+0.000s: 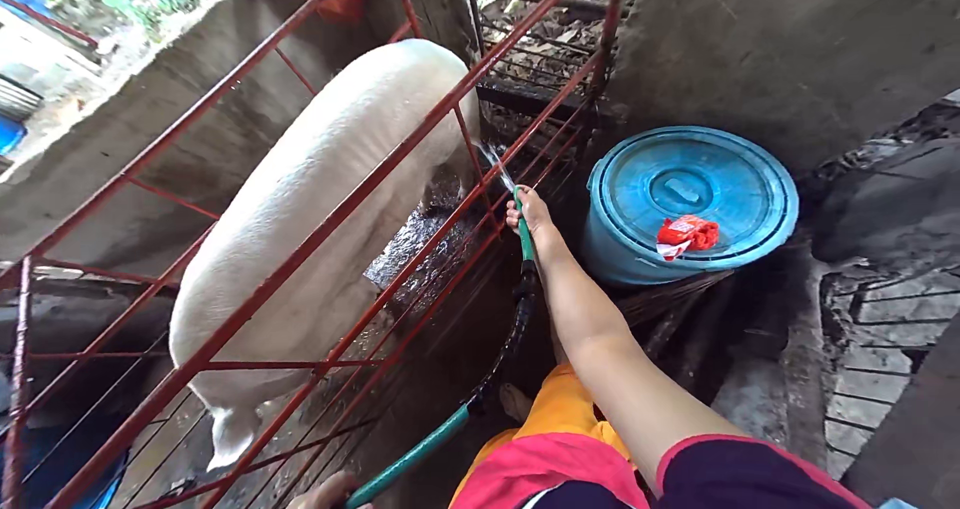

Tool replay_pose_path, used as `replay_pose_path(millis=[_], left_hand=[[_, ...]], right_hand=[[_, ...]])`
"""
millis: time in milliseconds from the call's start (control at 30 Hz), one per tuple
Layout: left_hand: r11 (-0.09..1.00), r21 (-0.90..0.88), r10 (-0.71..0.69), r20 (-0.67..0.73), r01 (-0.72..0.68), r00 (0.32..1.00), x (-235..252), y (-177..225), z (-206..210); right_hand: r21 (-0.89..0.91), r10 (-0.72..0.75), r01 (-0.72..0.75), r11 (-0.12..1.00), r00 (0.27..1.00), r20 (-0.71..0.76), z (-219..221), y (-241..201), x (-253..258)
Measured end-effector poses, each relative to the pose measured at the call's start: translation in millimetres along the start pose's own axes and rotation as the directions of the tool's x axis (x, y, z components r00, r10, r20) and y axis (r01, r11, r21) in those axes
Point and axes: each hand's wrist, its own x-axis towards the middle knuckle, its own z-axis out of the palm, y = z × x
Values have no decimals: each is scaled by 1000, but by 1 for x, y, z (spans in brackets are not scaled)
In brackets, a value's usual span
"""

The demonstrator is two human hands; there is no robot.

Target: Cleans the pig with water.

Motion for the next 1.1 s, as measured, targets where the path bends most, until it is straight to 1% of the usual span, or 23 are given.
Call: replay_pose_path(millis=[133, 200, 267, 333, 400, 500, 567, 667, 733, 800, 900, 967, 1033, 1100], left_hand=[[1000, -10, 17, 23, -17, 1000, 0, 0, -2], [1000, -21, 16, 35, -16, 999, 0, -3, -1], [999, -35, 25, 21, -24, 999, 0, -5, 1], [998, -38, 42, -16, -43, 999, 0, -4, 2], [998, -45, 45, -34, -46, 998, -1, -2, 1], [997, -49, 58, -57, -61, 997, -1, 2, 1], [997, -36, 63, -85, -67, 994, -1, 5, 2], [999, 3, 33, -139, -33, 990, 0, 12, 3], [1000, 21, -1, -169, 5, 986, 3, 18, 3], [999, 30, -20, -212, 27, 977, 7, 21, 5], [998, 24, -44, -274, 53, 961, 13, 28, 8], [996, 7, -81, -304, 87, 949, 17, 32, 9], [993, 11, -108, -332, 118, 937, 20, 32, 14], [992, 20, -111, -379, 128, 919, 24, 29, 21]], right_hand=[[-26, 60, -59, 998, 996, 67, 23, -27, -5], [-5, 42, -41, 999, 996, 76, 31, -36, -8], [3, -26, 26, 1000, 998, 55, 32, -44, -10], [-31, -59, 59, 998, 998, 3, 31, -51, -11], [-81, -40, 37, 996, 999, -32, 31, -54, -11], [-152, 25, -34, 988, 998, -60, 33, -53, -12], [-142, 21, -30, 989, 998, -65, 30, -54, -10], [-99, -70, 65, 993, 997, -41, 31, -68, -8], [-84, -104, 99, 991, 993, -48, 38, -81, -10], [-83, -99, 95, 992, 993, -56, 46, -89, -8], [-171, -70, 67, 983, 998, -9, 52, -90, 8], [-189, -93, 96, 977, 995, 25, 63, -93, 18], [-128, -134, 142, 981, 988, 71, 74, -98, 26], [-85, -148, 156, 984, 985, 92, 82, -101, 31]])
